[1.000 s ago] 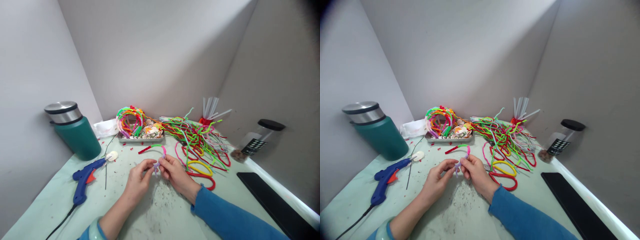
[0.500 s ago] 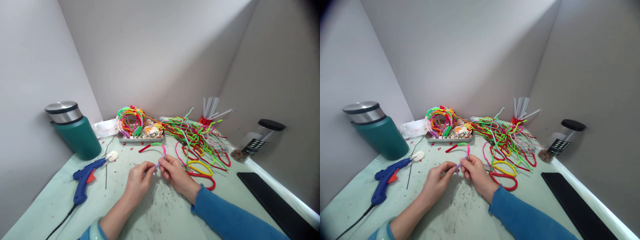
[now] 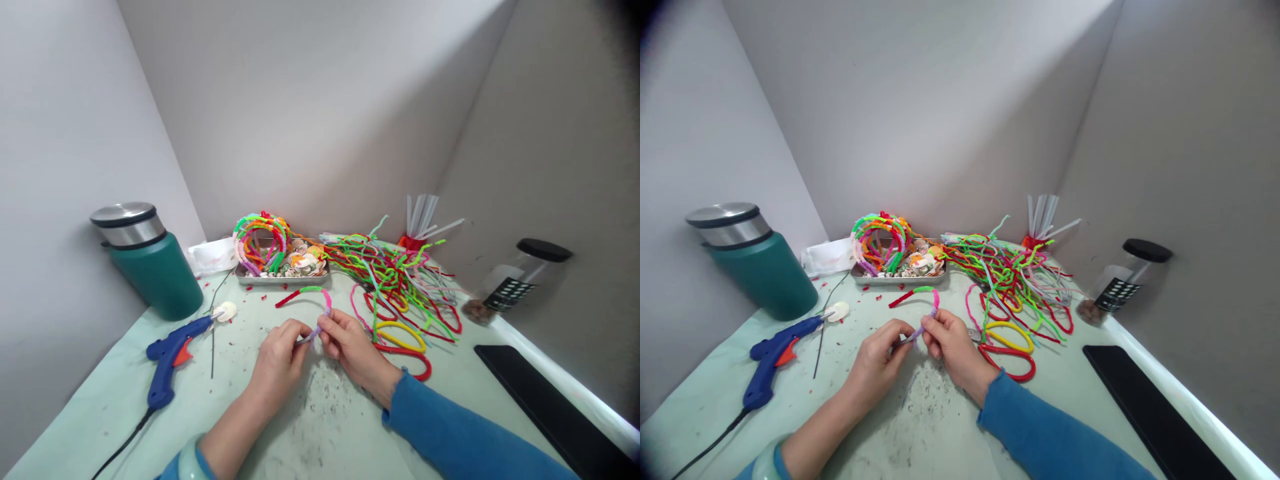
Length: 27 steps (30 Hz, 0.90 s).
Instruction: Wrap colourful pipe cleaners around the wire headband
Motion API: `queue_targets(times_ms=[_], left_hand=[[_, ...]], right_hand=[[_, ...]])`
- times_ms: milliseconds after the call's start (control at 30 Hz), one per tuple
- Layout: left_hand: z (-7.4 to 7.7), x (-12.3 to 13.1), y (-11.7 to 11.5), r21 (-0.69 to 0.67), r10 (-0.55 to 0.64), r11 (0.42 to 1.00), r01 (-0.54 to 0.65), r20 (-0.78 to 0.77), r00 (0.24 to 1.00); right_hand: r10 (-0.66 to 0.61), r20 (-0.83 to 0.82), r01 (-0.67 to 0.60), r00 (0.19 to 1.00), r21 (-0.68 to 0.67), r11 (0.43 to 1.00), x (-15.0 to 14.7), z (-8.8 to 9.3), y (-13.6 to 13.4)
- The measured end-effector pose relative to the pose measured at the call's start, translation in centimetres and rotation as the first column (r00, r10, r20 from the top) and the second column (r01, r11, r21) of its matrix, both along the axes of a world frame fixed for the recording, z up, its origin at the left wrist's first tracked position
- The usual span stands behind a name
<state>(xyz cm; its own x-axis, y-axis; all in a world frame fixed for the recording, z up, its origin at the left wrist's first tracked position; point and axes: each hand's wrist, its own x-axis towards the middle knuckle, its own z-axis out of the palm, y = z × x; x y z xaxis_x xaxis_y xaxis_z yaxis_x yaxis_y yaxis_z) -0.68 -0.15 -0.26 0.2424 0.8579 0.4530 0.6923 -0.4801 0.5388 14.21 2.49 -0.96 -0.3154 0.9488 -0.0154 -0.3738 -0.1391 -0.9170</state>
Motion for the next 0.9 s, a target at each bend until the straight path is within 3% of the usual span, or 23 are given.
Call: queue_targets(times_ms=[600, 900], left_hand=[[0.53, 0.24, -0.37, -0.027, -0.029, 0.999, 0.030, 0.048, 0.998], [1.00, 0.19, -0.09, -0.219, 0.004, 0.975, 0.046, 0.223, 0.975]], right_hand=[[0.010, -0.012, -0.009, 1.000, 0.022, 1.000, -0.02, -0.18, 0.03], [0.004, -0.001, -0.004, 1.000, 0.010, 1.000, -0.01, -0.09, 0.03]])
